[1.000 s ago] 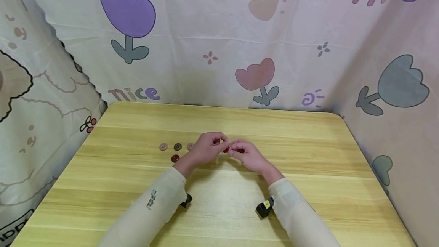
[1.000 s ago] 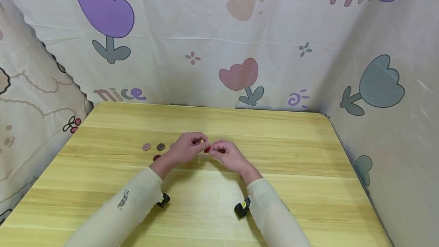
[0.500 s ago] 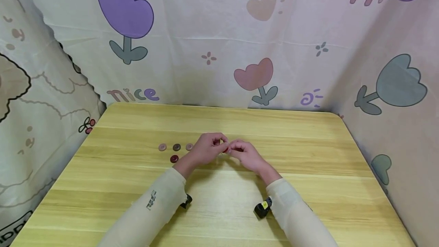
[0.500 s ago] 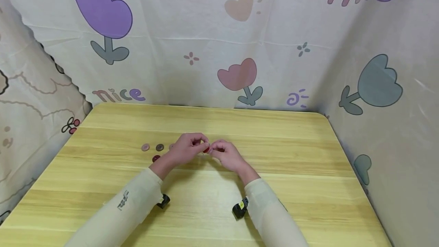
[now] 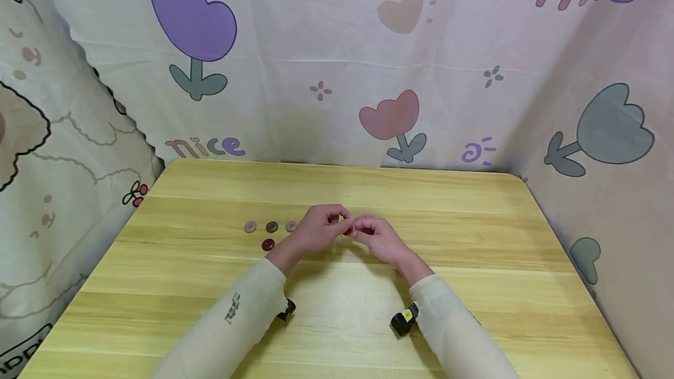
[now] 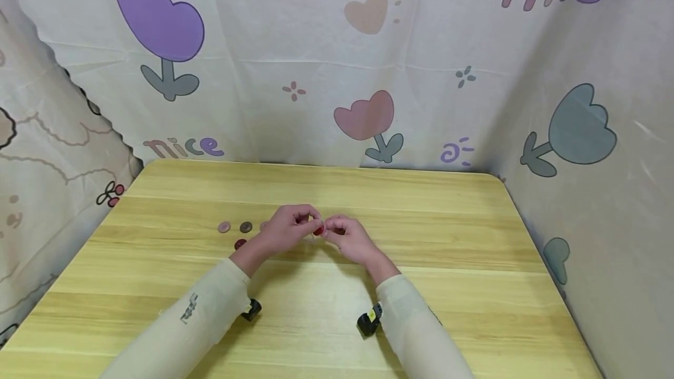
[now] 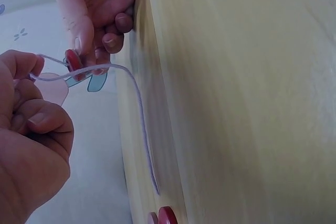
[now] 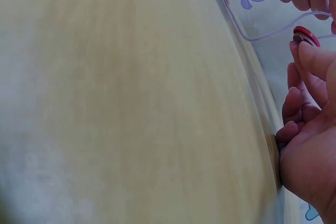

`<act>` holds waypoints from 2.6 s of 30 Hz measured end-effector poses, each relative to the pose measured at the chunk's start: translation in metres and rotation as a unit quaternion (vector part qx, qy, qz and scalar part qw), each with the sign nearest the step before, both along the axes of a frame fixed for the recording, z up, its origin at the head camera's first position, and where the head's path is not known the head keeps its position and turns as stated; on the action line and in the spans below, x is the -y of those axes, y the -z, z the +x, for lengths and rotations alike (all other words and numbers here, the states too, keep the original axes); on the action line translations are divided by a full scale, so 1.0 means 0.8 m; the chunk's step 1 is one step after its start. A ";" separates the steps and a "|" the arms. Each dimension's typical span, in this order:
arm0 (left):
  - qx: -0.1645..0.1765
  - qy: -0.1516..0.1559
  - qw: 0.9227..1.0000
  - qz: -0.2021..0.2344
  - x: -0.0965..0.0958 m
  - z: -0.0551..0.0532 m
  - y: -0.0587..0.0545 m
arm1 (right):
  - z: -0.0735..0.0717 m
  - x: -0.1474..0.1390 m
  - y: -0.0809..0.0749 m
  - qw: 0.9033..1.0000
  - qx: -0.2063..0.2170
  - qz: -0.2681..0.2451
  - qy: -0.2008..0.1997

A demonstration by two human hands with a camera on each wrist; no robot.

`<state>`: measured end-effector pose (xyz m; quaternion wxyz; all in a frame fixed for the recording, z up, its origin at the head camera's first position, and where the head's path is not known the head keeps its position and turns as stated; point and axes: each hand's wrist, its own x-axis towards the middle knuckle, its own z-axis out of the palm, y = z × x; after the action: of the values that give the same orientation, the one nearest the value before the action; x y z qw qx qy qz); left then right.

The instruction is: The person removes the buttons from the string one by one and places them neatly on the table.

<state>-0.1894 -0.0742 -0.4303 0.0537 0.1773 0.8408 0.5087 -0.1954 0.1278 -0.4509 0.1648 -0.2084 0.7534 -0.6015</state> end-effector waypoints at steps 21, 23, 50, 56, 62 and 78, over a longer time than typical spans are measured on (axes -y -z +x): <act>0.013 -0.061 0.997 -0.043 0.018 0.000 0.003 | -0.018 -0.001 0.038 1.000 0.012 -0.011 -0.006; 0.012 -0.061 0.998 -0.034 0.019 -0.001 0.005 | -0.018 -0.002 0.036 1.000 0.020 -0.015 -0.009; 0.065 -0.109 0.991 0.050 0.016 -0.003 0.016 | -0.001 -0.003 -0.001 0.999 0.025 -0.037 -0.026; 0.056 -0.081 0.995 -0.011 0.017 -0.001 0.017 | 0.001 -0.003 -0.003 0.998 0.028 -0.041 -0.027; 0.047 -0.061 0.996 -0.047 0.020 0.000 0.020 | 0.001 -0.004 -0.002 0.998 0.029 -0.043 -0.027; 0.008 -0.028 0.998 -0.061 0.008 0.001 0.020 | -0.016 -0.006 0.038 0.999 0.024 -0.040 -0.022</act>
<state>-0.1885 -0.0802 -0.4459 0.0574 0.1462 0.8742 0.4595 -0.2085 0.1323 -0.4815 0.1875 -0.2172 0.7200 -0.6319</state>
